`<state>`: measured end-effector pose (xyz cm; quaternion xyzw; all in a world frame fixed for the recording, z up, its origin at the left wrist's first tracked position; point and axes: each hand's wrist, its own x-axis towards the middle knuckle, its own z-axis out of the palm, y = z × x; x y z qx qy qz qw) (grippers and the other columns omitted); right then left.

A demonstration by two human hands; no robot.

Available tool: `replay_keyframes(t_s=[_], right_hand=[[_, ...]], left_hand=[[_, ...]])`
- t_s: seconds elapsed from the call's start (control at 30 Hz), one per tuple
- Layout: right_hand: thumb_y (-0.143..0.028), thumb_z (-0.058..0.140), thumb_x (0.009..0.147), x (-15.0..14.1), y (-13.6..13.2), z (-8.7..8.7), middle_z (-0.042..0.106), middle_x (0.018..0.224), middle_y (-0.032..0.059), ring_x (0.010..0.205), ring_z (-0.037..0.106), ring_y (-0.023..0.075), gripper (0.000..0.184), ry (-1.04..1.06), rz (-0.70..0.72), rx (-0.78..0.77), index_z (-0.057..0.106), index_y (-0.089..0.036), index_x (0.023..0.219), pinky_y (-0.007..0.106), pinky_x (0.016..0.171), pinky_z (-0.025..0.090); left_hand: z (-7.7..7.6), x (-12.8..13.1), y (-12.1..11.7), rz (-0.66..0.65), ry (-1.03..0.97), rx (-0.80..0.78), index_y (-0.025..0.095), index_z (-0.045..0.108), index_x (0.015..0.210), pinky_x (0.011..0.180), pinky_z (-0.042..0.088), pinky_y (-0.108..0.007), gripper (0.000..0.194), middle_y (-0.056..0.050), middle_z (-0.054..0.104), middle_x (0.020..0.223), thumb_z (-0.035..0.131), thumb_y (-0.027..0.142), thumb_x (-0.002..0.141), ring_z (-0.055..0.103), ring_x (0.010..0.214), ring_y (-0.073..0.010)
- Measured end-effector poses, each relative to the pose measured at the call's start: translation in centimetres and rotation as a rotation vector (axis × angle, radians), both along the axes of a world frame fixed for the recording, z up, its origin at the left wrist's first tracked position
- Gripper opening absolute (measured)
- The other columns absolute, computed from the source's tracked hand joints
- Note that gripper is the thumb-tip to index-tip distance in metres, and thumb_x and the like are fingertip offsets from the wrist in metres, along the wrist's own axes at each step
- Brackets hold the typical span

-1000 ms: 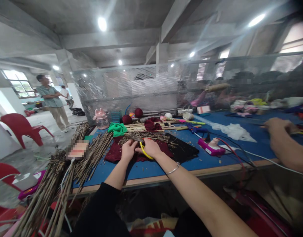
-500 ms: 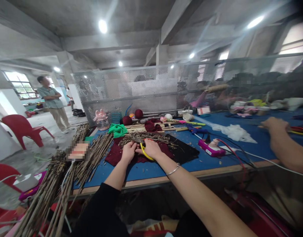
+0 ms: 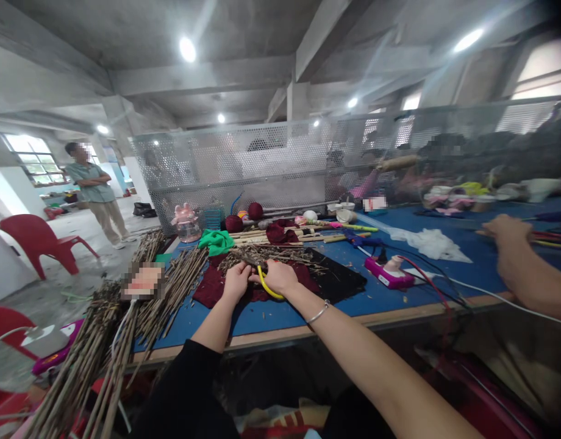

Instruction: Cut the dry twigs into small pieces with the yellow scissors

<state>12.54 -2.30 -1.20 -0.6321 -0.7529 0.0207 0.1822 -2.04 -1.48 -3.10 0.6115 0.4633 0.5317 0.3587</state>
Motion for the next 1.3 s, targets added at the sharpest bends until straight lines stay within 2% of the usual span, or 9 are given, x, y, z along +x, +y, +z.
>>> replay_keyframes(t_s=[0.2, 0.43, 0.6, 0.9, 1.13, 1.3], right_hand=[[-0.075, 0.045, 0.061, -0.2, -0.2, 0.1, 0.064, 0.090, 0.0130, 0.085, 0.061, 0.0266, 0.067, 0.013, -0.015, -0.008, 0.054, -0.017, 0.093, 0.031, 0.069, 0.041], [-0.079, 0.036, 0.062, -0.2, -0.1, 0.0, 0.062, 0.093, 0.0162, 0.089, 0.060, 0.0275, 0.077, 0.001, 0.019, 0.077, 0.048, -0.012, 0.099, 0.033, 0.072, 0.041], [-0.077, 0.036, 0.064, -0.2, 0.0, 0.1, 0.063, 0.089, 0.0147, 0.087, 0.061, 0.0266, 0.074, 0.001, 0.009, 0.000, 0.049, -0.013, 0.099, 0.032, 0.071, 0.041], [-0.078, 0.038, 0.062, -0.1, 0.0, 0.2, 0.064, 0.089, 0.0154, 0.085, 0.061, 0.0281, 0.074, -0.001, -0.020, -0.032, 0.056, -0.014, 0.094, 0.034, 0.071, 0.043], [-0.076, 0.038, 0.064, 0.1, -0.1, 0.7, 0.065, 0.091, 0.0151, 0.086, 0.061, 0.0270, 0.071, -0.003, 0.008, -0.094, 0.061, -0.015, 0.092, 0.033, 0.070, 0.043], [-0.076, 0.040, 0.063, 1.7, 1.1, 2.1, 0.066, 0.089, 0.0134, 0.085, 0.061, 0.0272, 0.067, -0.085, 0.068, -0.080, 0.064, -0.018, 0.085, 0.031, 0.069, 0.043]], left_hand=[[-0.4, -0.1, 0.3, -0.027, -0.018, -0.013, 0.014, 0.061, 0.070, 0.058, 0.041, -0.022, 0.022, -0.004, 0.065, 0.070, 0.049, 0.033, 0.072, 0.055, 0.059, -0.0124], [-0.3, 0.1, 0.1, -0.072, -0.044, -0.043, 0.013, 0.060, 0.068, 0.051, 0.039, -0.020, 0.025, -0.003, 0.061, 0.061, 0.050, 0.035, 0.071, 0.051, 0.051, -0.0106], [-0.7, 0.2, 0.4, -0.069, -0.050, -0.041, 0.013, 0.059, 0.067, 0.048, 0.036, -0.019, 0.023, -0.003, 0.062, 0.063, 0.051, 0.035, 0.071, 0.048, 0.049, -0.0091], [-0.9, 0.2, 0.6, -0.018, -0.042, -0.072, 0.015, 0.057, 0.065, 0.043, 0.034, -0.018, 0.018, -0.002, 0.062, 0.063, 0.051, 0.031, 0.069, 0.045, 0.044, -0.0078], [-0.1, 0.5, 0.1, -0.041, -0.081, -0.137, 0.015, 0.055, 0.061, 0.043, 0.035, -0.017, 0.016, 0.000, 0.061, 0.059, 0.052, 0.029, 0.067, 0.045, 0.044, -0.0069], [1.6, 1.0, -0.1, -0.056, -0.122, -0.230, 0.015, 0.056, 0.064, 0.040, 0.035, -0.018, 0.019, -0.001, 0.062, 0.062, 0.055, 0.034, 0.066, 0.047, 0.041, -0.0069]])
